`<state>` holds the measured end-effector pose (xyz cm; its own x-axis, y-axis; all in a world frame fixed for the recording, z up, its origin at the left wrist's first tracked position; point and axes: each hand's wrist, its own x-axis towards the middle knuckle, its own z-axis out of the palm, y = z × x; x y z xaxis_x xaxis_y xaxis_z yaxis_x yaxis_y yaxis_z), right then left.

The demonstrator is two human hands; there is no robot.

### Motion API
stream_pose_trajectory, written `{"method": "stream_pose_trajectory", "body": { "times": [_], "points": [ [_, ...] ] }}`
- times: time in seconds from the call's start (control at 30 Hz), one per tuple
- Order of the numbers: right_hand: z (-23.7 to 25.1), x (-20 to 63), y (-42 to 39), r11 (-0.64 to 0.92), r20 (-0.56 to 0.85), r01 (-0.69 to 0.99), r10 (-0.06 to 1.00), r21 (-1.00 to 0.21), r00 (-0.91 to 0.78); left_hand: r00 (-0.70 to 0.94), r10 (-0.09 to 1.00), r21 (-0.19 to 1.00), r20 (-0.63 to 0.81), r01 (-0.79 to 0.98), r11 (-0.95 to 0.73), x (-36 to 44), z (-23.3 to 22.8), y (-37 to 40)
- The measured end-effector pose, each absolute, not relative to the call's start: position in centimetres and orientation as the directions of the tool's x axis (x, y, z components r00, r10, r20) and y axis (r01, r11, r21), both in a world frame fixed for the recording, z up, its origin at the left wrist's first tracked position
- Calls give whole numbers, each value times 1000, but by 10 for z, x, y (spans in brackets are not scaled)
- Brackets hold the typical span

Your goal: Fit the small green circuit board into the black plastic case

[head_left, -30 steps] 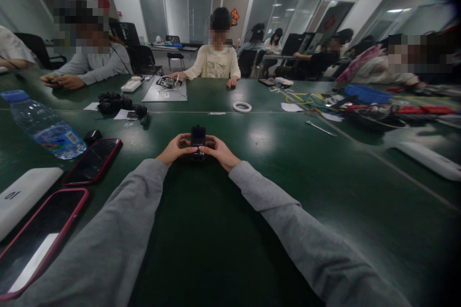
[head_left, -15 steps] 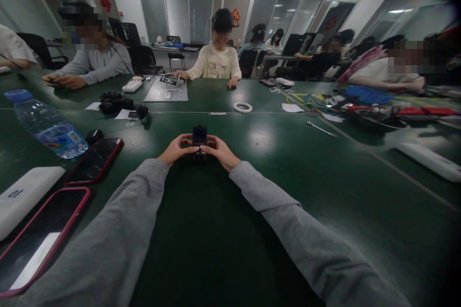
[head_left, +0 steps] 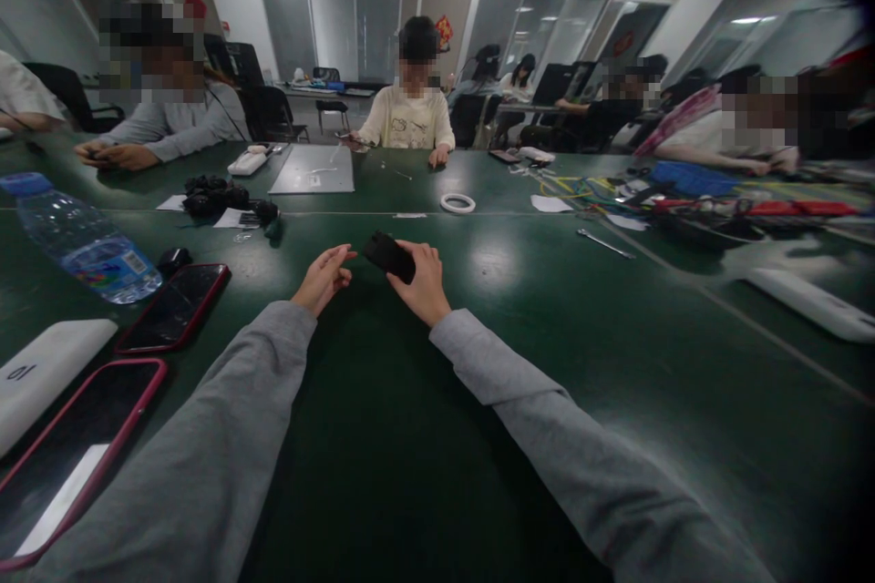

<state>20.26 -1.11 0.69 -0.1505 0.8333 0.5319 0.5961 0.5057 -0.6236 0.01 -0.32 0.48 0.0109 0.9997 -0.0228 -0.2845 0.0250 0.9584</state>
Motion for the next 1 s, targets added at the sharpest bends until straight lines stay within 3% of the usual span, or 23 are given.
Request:
{"method": "stream_pose_trajectory", "body": {
  "times": [0.07,0.13,0.27,0.43,0.7,1.0],
  "points": [
    [8,206,-14,545,579,731,775,-411,-253,-2,999,949,-34,-315,32,-1,5,-3],
    [9,207,-17,589,562,761,739,-272,-371,-2,999,948,-35,-318,32,-1,5,-3],
    [10,204,-22,664,513,731,687,-157,-515,-3,1000,952,-24,-306,22,1,5,-3],
    [12,201,-24,670,546,699,694,-252,-469,3,1000,968,1,-252,0,0,1,-2],
    [2,206,-12,552,677,736,715,-392,-175,21,999,990,26,-138,-23,-1,-1,-3],
    [-15,211,7,508,528,550,838,-662,-139,80,997,995,25,-99,-17,-1,-2,-3]
  ]
}}
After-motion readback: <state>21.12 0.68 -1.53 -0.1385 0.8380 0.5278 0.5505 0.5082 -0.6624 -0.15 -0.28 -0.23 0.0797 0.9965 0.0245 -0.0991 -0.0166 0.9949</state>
